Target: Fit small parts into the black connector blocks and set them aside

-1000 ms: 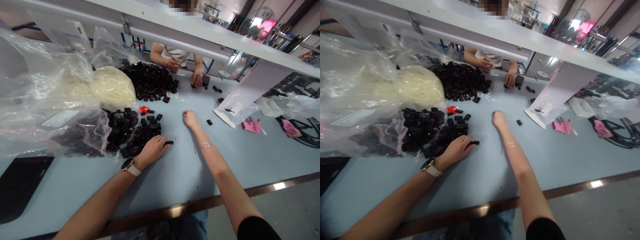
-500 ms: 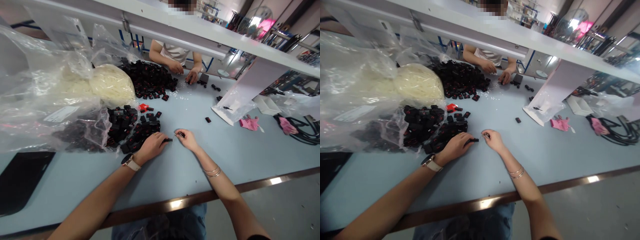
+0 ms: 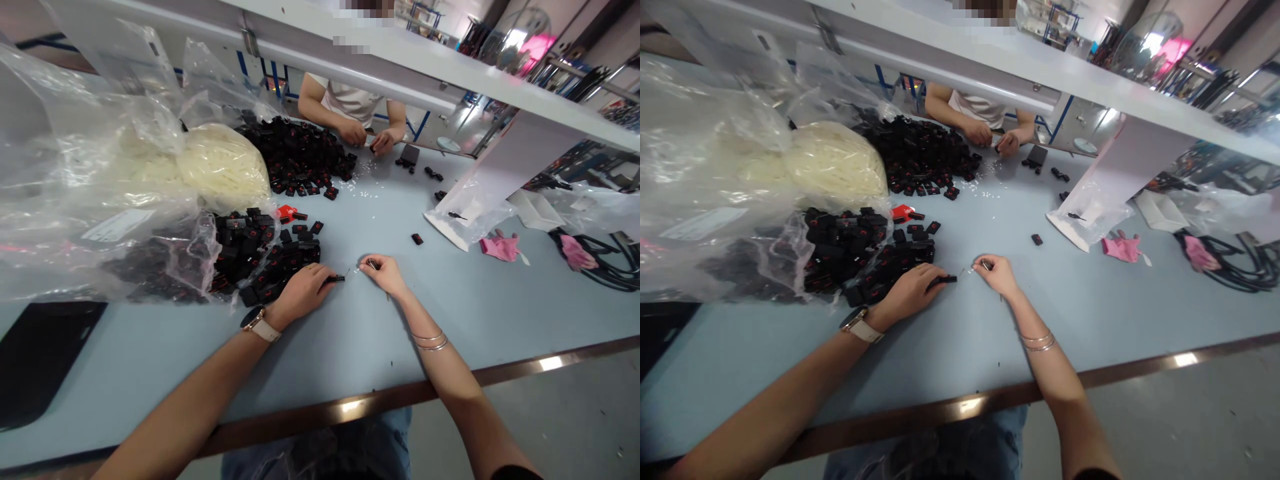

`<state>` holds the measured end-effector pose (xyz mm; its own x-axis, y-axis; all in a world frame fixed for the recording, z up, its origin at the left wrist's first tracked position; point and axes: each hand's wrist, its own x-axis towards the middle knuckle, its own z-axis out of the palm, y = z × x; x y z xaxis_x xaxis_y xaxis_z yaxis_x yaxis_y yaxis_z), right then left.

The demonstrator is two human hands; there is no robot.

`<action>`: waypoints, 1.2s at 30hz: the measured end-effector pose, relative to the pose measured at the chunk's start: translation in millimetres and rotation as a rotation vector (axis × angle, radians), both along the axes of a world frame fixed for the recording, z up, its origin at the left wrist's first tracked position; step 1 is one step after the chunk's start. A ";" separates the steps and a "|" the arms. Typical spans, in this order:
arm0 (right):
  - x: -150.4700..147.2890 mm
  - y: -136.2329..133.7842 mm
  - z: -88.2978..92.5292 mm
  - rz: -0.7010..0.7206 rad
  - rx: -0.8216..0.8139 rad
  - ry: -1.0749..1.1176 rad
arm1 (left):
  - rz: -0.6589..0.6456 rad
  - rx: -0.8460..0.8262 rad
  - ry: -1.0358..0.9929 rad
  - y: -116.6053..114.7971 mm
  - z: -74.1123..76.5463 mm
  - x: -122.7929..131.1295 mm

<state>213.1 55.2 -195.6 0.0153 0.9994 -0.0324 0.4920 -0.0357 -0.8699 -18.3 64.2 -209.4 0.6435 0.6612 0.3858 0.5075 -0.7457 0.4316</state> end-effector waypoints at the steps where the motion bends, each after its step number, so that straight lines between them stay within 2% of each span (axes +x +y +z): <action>1: -0.4 -0.5 0.6 0.010 -0.001 -0.029 | 0.002 -0.004 -0.002 -0.1 -0.1 -0.1; 8: -6.0 -3.5 1.8 0.154 0.130 -0.391 | 0.005 0.029 -0.005 0.3 -1.5 -0.2; 12: -7.1 -3.6 4.3 0.200 0.155 -0.481 | -0.001 0.040 -0.013 -0.2 -1.6 -0.1; 15: -7.6 -5.0 6.0 0.151 0.153 -0.454 | -0.001 0.045 -0.017 -0.7 -2.0 -0.1; 19: -14.3 -10.6 6.6 0.073 0.127 -0.248 | 0.004 0.047 -0.008 -0.9 -2.9 -0.3; 23: -28.2 -18.4 7.9 0.124 0.062 -0.082 | -0.006 0.065 -0.012 -1.2 -2.8 -0.1; 30: -41.8 -21.9 11.6 0.224 0.161 -0.120 | -0.014 0.095 0.015 -1.7 -0.6 0.4; 36: -44.8 -20.3 7.7 0.264 0.135 -0.134 | -0.013 0.083 0.031 -2.8 0.5 -0.2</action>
